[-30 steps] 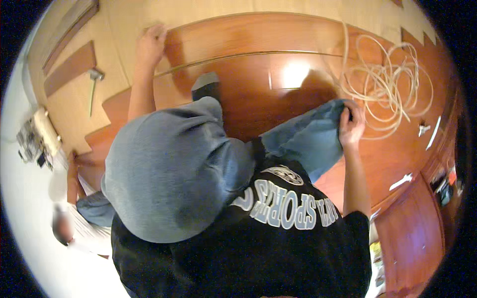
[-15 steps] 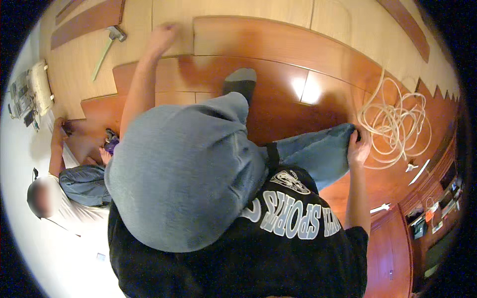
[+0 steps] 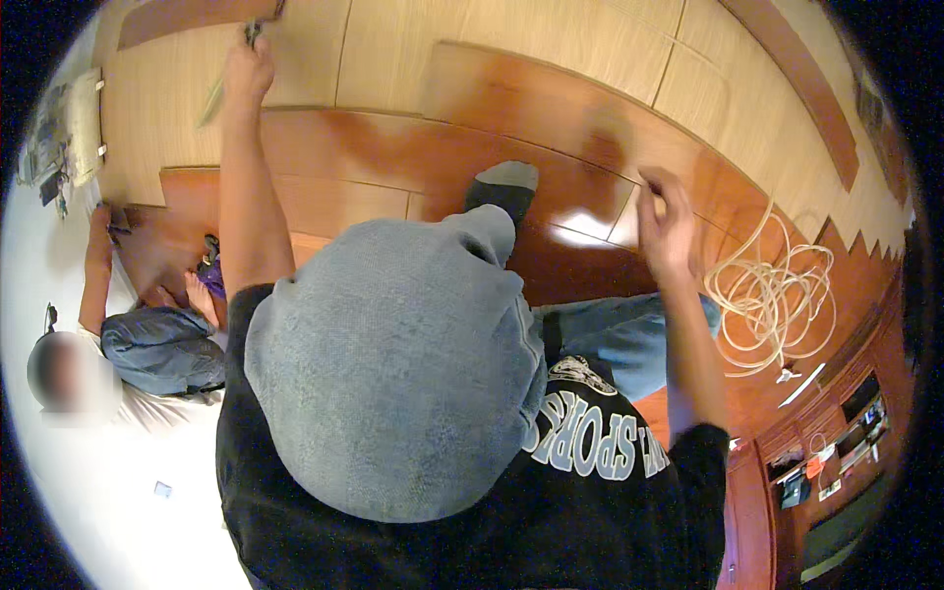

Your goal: Install wooden flooring panels using a hammer and a pneumatic nail gun.

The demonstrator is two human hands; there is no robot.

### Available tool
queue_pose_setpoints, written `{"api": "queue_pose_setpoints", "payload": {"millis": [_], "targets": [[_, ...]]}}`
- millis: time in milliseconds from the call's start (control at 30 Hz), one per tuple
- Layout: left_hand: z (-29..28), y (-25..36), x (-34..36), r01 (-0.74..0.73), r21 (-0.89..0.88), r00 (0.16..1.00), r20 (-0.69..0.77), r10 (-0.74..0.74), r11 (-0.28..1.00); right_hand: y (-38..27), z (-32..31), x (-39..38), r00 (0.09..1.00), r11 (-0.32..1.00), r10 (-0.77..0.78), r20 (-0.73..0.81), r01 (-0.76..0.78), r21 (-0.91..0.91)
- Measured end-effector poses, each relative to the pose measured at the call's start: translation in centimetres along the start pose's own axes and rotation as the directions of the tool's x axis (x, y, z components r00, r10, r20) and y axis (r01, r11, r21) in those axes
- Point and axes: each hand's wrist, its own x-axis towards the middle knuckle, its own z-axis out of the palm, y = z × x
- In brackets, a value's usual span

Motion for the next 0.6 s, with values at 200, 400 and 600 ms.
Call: {"api": "queue_pose_setpoints", "payload": {"millis": [200,400,600], "targets": [[-12.0,22.2,-10.5,-0.158,-0.750,0.984,-0.063,0.169,0.643,-11.8,3.2,11.2,0.936,0.938,-0.345,-0.072,0.347,0.009],[-8.7,31.3,-15.6,0.192,-0.980,0.829,0.195,0.524,0.061,-17.2,-8.5,18.3,0.834,0.921,-0.246,0.493,0.360,-0.151],[3.8,21.7,-11.9,-0.437,-0.070,0.733,0.550,0.400,0.897,1.1,-8.4,17.8,0.831,0.694,0.087,0.549,0.345,-0.632]]}}
